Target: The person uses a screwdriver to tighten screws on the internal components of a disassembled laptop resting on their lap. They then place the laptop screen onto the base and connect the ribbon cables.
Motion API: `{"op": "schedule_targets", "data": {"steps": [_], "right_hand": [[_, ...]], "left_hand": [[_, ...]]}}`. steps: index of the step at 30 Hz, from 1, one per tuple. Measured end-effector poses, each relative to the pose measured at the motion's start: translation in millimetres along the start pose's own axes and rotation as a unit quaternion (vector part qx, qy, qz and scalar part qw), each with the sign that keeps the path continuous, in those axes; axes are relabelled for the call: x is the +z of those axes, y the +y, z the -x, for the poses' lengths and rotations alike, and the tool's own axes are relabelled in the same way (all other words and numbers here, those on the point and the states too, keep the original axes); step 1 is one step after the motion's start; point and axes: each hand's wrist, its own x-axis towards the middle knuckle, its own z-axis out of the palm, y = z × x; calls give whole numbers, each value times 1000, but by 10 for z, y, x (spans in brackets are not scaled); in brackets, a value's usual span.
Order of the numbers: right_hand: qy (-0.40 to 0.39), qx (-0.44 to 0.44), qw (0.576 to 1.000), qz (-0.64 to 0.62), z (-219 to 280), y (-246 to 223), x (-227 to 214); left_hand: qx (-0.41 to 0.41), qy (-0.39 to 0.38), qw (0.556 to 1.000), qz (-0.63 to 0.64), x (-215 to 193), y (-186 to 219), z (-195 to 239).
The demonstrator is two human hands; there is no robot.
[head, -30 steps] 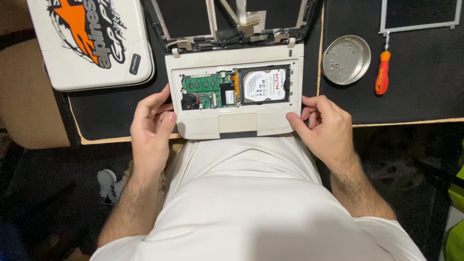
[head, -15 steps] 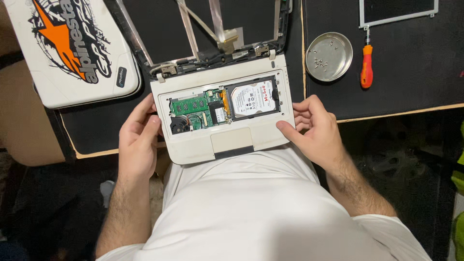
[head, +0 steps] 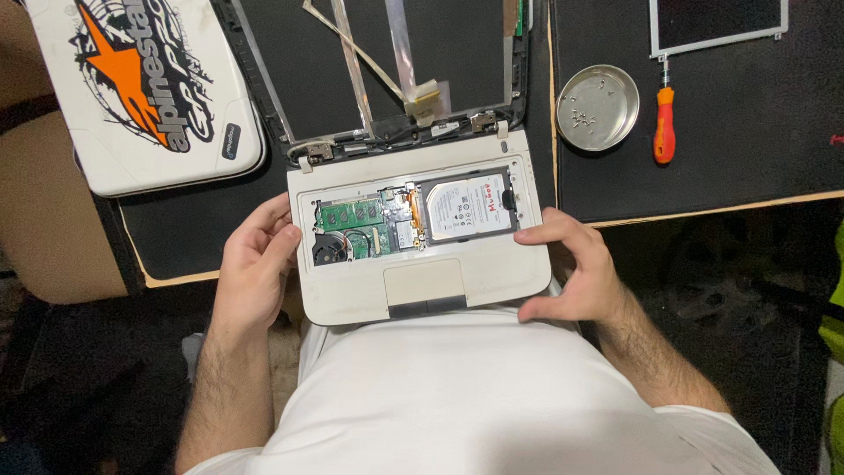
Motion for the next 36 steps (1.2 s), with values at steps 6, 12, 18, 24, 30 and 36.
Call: {"op": "schedule_targets", "data": {"steps": [6,12,18,24,30,36], "right_hand": [[70,-131,987,54,305,279,123],[76,-179,978,78,363,317,162],[66,-225,970,59,170,143,174],[63,-253,963,69,99,133,181],[91,-282,950,100,59,255,163],[110,-270,933,212,-283,100,33]], "left_hand": [[-49,-3,999,-20,69,229,229],[-72,-6,997,-13,3,118,275],[18,-18,981,-192,-137,120,285],[331,-15,824,-460,-57,195,246],[423,-11,759,-495,-245,-93,50],[423,-40,760,-492,-251,-82,9]]}}
